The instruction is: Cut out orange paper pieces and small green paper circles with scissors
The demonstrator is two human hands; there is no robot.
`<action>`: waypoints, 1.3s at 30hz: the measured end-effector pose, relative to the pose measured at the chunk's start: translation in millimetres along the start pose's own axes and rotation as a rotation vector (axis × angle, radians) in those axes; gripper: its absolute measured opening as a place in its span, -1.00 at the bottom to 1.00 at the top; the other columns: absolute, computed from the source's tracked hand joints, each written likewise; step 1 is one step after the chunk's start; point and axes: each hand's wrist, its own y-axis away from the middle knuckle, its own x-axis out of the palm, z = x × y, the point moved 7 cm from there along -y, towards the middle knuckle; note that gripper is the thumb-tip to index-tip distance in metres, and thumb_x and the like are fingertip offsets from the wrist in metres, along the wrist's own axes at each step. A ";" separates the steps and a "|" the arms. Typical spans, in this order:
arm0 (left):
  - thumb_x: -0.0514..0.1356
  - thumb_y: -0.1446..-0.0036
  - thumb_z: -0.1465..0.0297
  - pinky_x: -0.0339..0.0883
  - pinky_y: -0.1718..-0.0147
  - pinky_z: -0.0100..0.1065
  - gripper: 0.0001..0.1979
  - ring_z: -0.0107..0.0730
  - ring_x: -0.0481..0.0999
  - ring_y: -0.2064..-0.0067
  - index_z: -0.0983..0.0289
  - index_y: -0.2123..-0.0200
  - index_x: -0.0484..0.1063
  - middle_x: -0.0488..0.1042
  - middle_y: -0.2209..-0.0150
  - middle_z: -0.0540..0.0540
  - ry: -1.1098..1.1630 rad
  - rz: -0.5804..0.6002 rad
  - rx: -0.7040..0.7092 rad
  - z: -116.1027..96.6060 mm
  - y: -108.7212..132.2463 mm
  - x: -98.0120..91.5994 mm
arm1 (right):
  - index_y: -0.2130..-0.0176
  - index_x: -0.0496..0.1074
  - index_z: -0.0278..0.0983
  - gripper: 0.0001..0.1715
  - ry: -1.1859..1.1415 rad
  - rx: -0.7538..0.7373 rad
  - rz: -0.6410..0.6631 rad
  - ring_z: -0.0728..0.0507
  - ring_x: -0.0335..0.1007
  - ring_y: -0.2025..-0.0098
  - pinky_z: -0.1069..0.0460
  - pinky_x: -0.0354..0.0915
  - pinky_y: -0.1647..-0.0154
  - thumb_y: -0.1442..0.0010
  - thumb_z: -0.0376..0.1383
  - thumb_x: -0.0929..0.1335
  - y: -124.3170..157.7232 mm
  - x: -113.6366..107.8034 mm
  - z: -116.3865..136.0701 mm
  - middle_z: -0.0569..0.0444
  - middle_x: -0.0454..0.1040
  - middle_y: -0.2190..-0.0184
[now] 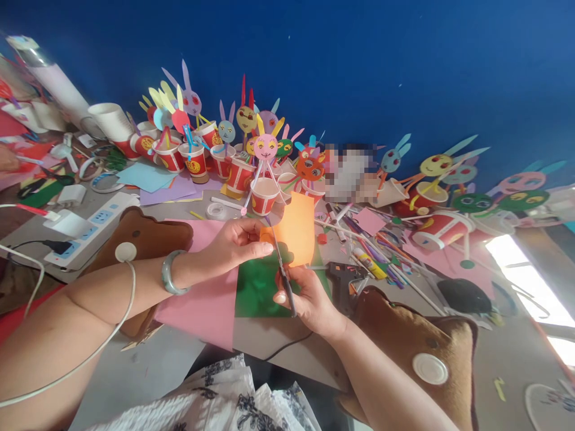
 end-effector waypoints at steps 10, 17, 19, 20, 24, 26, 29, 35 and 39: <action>0.30 0.01 0.42 0.29 0.39 -0.45 -0.83 -0.54 0.37 0.39 0.32 0.48 0.35 0.38 0.48 -0.03 -0.044 -0.037 0.028 -1.9 0.5 -3.2 | 0.56 0.23 -0.26 -0.25 0.005 -0.001 0.006 -0.02 0.07 0.51 0.06 0.08 0.53 -0.02 0.35 0.34 0.2 -0.7 0.1 0.13 0.25 0.58; 0.29 0.02 0.43 0.28 0.41 -0.45 -0.85 -0.54 0.38 0.41 0.32 0.48 0.36 0.39 0.49 -0.03 -0.026 -0.029 0.045 -2.8 -0.1 -2.3 | 0.56 0.23 -0.26 -0.23 -0.006 0.018 0.012 -0.03 0.07 0.50 0.05 0.07 0.50 0.01 0.37 0.35 0.9 -0.4 -1.8 0.14 0.21 0.58; 0.29 0.01 0.42 0.28 0.40 -0.44 -0.85 -0.53 0.38 0.40 0.32 0.48 0.35 0.39 0.48 -0.02 -0.037 -0.029 0.047 -3.3 0.3 -2.5 | 0.56 0.22 -0.26 -0.23 -0.008 0.025 0.011 -0.03 0.06 0.50 0.05 0.06 0.50 0.03 0.37 0.35 1.5 -0.3 -2.3 0.15 0.21 0.58; 0.29 0.01 0.42 0.27 0.40 -0.43 -0.84 -0.53 0.37 0.40 0.32 0.49 0.35 0.38 0.49 -0.02 -0.045 -0.032 0.049 -3.7 0.5 -2.8 | 0.56 0.22 -0.26 -0.22 -0.005 0.025 0.012 -0.02 0.05 0.50 0.05 0.06 0.49 0.03 0.38 0.35 1.7 -0.3 -2.2 0.15 0.21 0.58; 0.28 -0.01 0.43 0.23 0.42 -0.44 -0.81 -0.54 0.33 0.43 0.31 0.52 0.30 0.34 0.51 -0.04 -0.062 -0.040 0.071 -6.1 1.2 -3.2 | 0.56 0.20 -0.25 -0.24 0.009 0.014 0.016 -0.02 0.05 0.50 0.04 0.06 0.48 -0.01 0.36 0.34 1.5 -0.3 -1.0 0.15 0.21 0.58; 0.27 -0.01 0.43 0.23 0.42 -0.44 -0.80 -0.56 0.32 0.44 0.31 0.53 0.29 0.31 0.53 -0.06 -0.046 -0.039 0.081 -6.4 1.0 -3.0 | 0.55 0.23 -0.26 -0.25 0.012 0.004 0.025 -0.02 0.05 0.50 0.04 0.06 0.47 -0.03 0.35 0.34 0.9 -0.2 -0.6 0.15 0.21 0.57; 0.27 -0.01 0.44 0.24 0.41 -0.44 -0.81 -0.57 0.34 0.45 0.31 0.52 0.30 0.31 0.53 -0.08 -0.036 -0.039 0.094 -5.7 0.3 -3.3 | 0.53 0.27 -0.27 -0.26 0.017 -0.009 0.025 -0.02 0.06 0.49 0.04 0.05 0.47 -0.05 0.34 0.33 0.3 -0.7 -1.2 0.16 0.20 0.57; 0.31 -0.01 0.42 0.30 0.39 -0.44 -0.85 -0.53 0.40 0.41 0.34 0.46 0.39 0.42 0.48 -0.01 -0.025 -0.025 0.099 -4.1 -0.6 -4.2 | 0.48 0.30 -0.27 -0.27 -0.049 0.024 0.025 -0.03 0.07 0.49 0.04 0.03 0.49 -0.02 0.33 0.37 1.9 -0.2 -7.0 0.15 0.21 0.54; 0.32 -0.02 0.41 0.31 0.39 -0.44 -0.86 -0.51 0.42 0.39 0.34 0.44 0.42 0.44 0.46 0.01 -0.021 -0.025 0.090 -2.5 -0.5 -4.0 | 0.47 0.30 -0.26 -0.29 -0.078 0.036 0.024 -0.03 0.06 0.49 0.04 0.03 0.50 0.00 0.33 0.38 2.8 0.0 -10.0 0.14 0.21 0.53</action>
